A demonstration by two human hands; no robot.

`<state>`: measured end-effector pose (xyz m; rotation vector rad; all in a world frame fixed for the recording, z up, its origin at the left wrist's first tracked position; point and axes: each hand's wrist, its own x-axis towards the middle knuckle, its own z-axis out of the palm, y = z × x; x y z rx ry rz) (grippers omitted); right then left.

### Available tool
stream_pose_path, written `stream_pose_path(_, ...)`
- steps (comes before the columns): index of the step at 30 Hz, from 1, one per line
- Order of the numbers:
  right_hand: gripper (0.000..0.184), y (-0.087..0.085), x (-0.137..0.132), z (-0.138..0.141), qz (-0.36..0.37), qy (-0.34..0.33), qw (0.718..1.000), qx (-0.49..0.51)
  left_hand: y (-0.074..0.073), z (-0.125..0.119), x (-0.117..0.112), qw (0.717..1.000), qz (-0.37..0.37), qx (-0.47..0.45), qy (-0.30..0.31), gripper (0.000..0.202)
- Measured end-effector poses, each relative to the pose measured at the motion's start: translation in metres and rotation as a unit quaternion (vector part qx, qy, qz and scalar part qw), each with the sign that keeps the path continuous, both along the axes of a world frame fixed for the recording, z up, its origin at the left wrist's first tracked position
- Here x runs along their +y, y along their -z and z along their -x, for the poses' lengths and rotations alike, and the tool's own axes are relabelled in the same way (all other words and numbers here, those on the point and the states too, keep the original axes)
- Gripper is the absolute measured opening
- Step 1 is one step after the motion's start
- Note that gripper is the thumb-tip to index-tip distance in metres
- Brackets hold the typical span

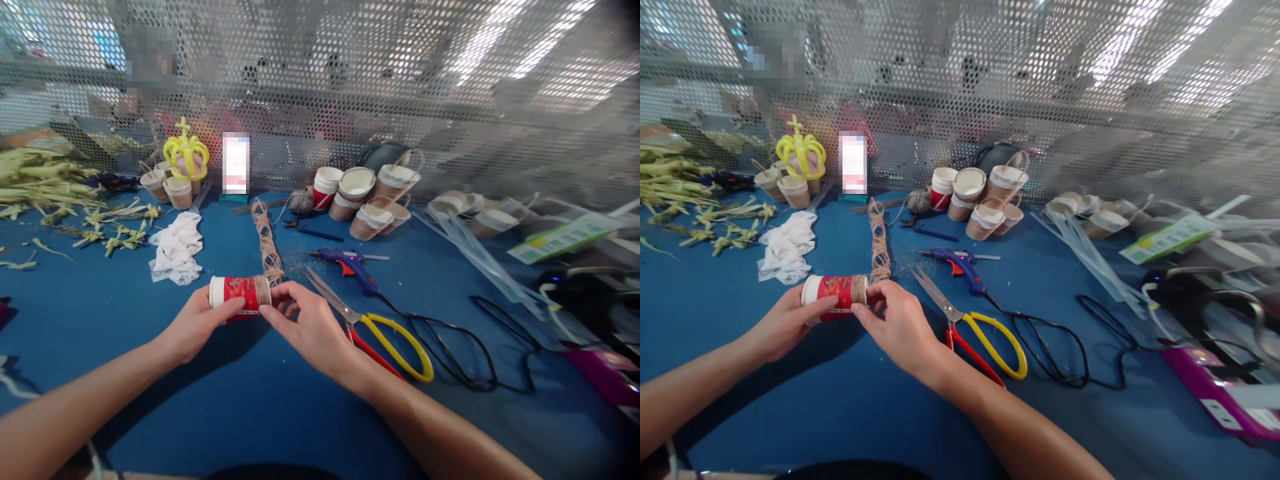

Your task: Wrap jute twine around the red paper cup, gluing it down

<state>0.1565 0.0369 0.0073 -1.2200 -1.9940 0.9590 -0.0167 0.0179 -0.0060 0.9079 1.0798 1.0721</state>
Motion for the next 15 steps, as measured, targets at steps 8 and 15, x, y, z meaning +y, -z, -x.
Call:
stream_pose_path(8,0.008,0.0029,-0.0010,0.0021,0.003,0.034,0.999,-0.002,0.0007,-0.0007,-0.0041,0.986,-0.078,0.140,0.045,0.030)
stream_pose_path(15,0.008,0.0049,-0.0017,0.0022,0.013,0.034,0.999,-0.007,0.0004,-0.0013,-0.0051,0.975,-0.110,0.184,0.054,0.032)
